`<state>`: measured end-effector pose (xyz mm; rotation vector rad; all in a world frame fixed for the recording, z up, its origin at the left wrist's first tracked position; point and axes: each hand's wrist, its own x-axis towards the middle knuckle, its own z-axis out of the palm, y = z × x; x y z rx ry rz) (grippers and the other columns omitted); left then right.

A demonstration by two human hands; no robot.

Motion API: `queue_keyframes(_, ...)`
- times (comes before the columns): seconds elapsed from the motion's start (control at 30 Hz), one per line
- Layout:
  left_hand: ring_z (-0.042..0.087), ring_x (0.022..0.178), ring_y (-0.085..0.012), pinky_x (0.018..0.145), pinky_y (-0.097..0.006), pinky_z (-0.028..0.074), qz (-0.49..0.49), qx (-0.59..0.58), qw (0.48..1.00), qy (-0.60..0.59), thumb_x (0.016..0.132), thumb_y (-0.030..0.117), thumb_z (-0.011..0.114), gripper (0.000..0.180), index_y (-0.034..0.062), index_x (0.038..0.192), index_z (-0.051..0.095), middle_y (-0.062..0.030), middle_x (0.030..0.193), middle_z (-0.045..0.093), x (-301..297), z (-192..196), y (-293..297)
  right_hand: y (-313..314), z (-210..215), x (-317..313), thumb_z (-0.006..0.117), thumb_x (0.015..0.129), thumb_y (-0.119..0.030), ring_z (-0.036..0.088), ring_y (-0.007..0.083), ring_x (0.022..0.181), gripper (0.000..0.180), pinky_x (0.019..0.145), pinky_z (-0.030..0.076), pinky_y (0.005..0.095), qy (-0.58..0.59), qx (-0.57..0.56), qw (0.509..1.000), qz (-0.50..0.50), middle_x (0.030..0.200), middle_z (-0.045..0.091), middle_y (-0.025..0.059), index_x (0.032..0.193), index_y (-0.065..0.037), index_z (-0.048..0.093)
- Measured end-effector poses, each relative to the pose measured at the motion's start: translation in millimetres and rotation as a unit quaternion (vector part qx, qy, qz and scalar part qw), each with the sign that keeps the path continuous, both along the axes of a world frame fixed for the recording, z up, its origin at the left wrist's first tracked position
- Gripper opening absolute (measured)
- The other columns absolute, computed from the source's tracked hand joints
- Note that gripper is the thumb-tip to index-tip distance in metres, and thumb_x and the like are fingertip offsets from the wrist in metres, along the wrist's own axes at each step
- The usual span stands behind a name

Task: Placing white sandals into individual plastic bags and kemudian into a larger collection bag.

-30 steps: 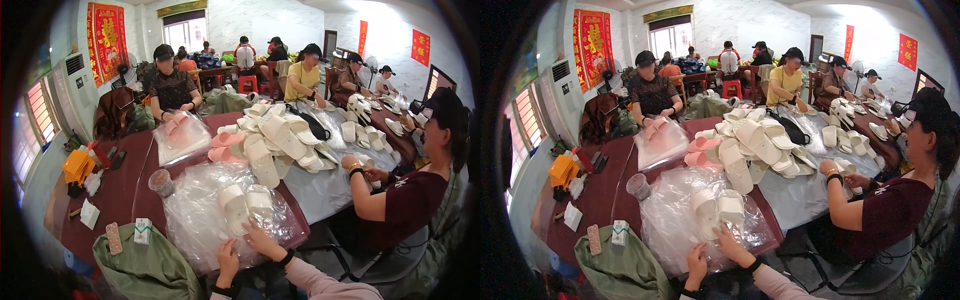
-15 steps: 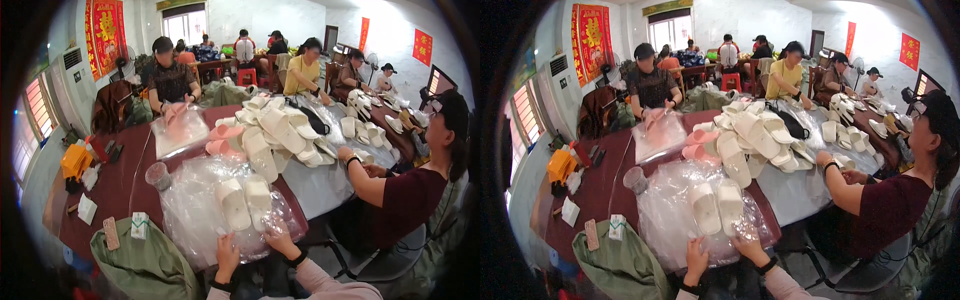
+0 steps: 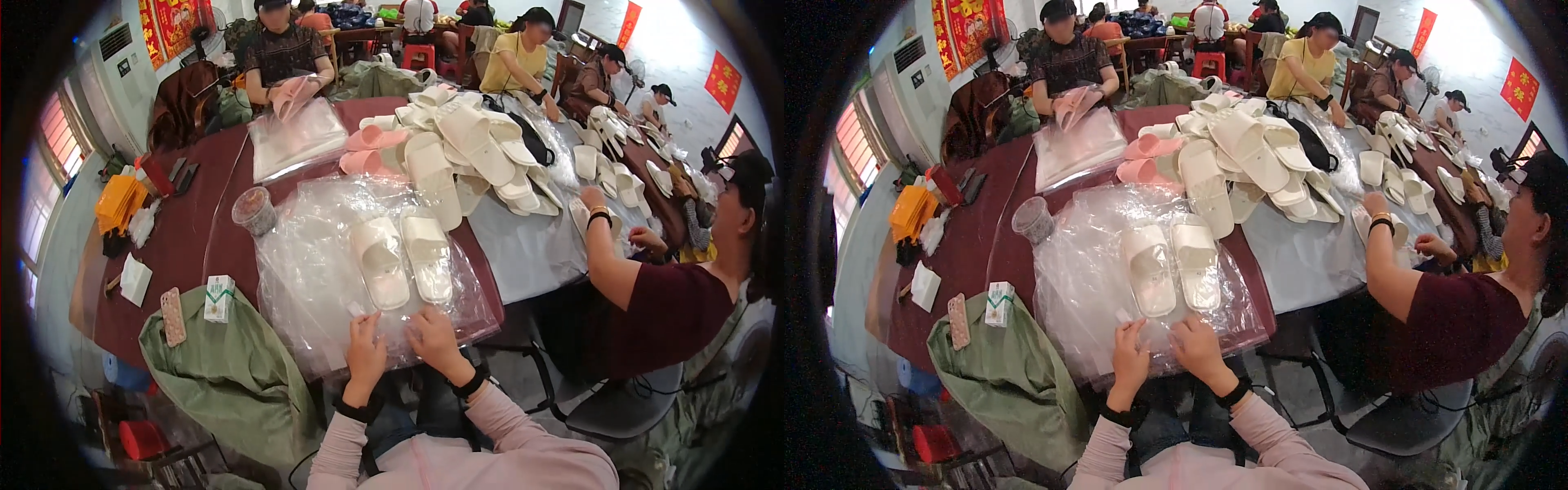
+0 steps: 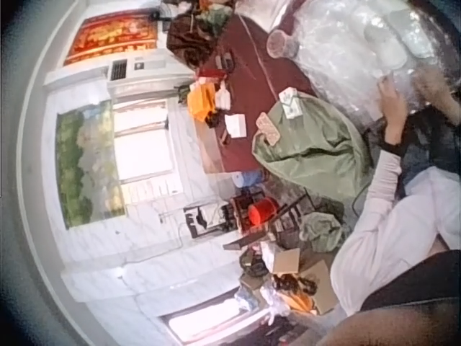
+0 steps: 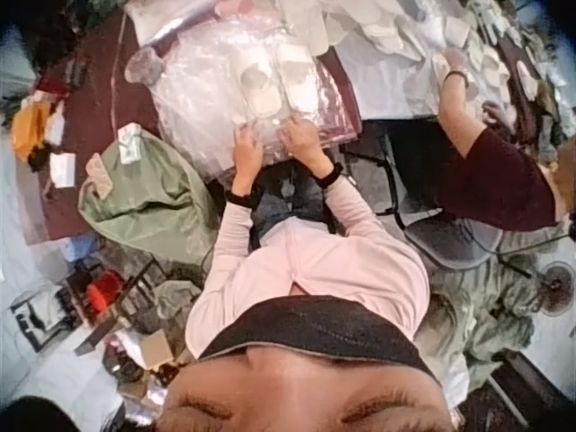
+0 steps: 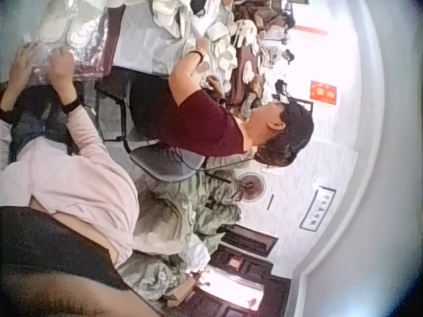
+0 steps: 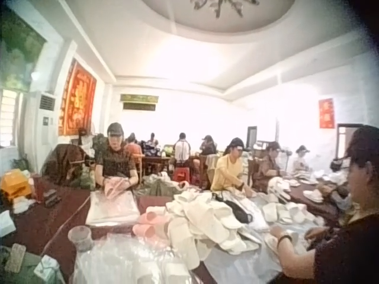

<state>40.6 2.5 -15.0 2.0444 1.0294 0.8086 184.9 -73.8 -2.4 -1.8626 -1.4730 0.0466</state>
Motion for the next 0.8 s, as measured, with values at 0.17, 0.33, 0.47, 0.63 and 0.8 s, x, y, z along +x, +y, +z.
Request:
queue_keyframes(0.17, 0.053, 0.099, -0.0273, 0.078, -0.031, 0.045, -0.013, -0.036, 0.996, -0.074, 0.076, -0.003, 0.050, 0.044, 0.0077, 0.118, 0.055, -0.0136, 0.118, 0.044, -3.9, -6.0, 5.3, -15.4, 28.4, -21.4, 0.070, 0.069, -0.011, 0.056, 0.0326, 0.091, 0.031, 0.073, 0.046, 0.0384, 0.023, 0.056, 0.979, 0.196, 0.097, 0.058, 0.0121, 0.098, -0.006, 0.060)
queue_keyframes(0.33, 0.054, 0.087, -0.0173, 0.067, -0.024, 0.044, -0.007, -0.183, 0.974, -0.137, 0.074, -0.010, 0.045, 0.047, 0.0065, 0.116, 0.058, -0.0105, 0.114, 0.048, -2.1, 13.6, 5.4, -29.6, 57.6, -31.6, 0.077, 0.064, -0.032, 0.043, 0.0348, 0.119, 0.063, 0.097, 0.031, 0.0507, -0.121, 0.122, 0.970, 0.174, 0.124, 0.050, 0.0148, 0.118, -0.009, 0.055)
queue_keyframes(0.47, 0.053, 0.074, -0.0093, 0.063, -0.022, 0.043, -0.087, -0.199, 0.959, -0.181, 0.079, -0.008, 0.048, 0.040, 0.0062, 0.116, 0.058, -0.0065, 0.106, 0.053, -1.3, 32.5, -2.0, -21.0, 44.9, -13.6, 0.079, 0.055, -0.033, 0.019, 0.0420, 0.133, 0.093, 0.102, 0.019, 0.0578, -0.177, -0.066, 0.980, 0.062, 0.144, 0.022, 0.0226, 0.134, -0.008, 0.036)
queue_keyframes(0.63, 0.054, 0.080, -0.0089, 0.069, -0.021, 0.043, -0.157, -0.253, 0.927, -0.228, 0.082, 0.000, 0.056, 0.036, 0.0074, 0.118, 0.056, -0.0058, 0.106, 0.057, -9.5, 40.2, -12.9, -15.3, 46.6, 4.9, 0.068, 0.059, -0.011, 0.026, 0.0441, 0.128, 0.068, 0.099, 0.024, 0.0546, -0.166, -0.042, 0.983, -0.072, 0.141, 0.028, 0.0212, 0.123, -0.007, 0.048)
queue_keyframes(0.8, 0.047, 0.111, -0.0298, 0.092, -0.045, 0.035, 0.040, 0.135, 0.978, 0.156, 0.082, 0.035, 0.060, 0.048, 0.0124, 0.124, 0.052, -0.0163, 0.124, 0.049, -17.0, 49.7, -11.4, -5.0, 19.5, 38.1, 0.060, 0.066, -0.008, 0.035, 0.0379, 0.124, 0.046, 0.100, 0.025, 0.0541, -0.176, -0.054, 0.977, -0.107, 0.130, 0.045, 0.0171, 0.112, -0.001, 0.056)
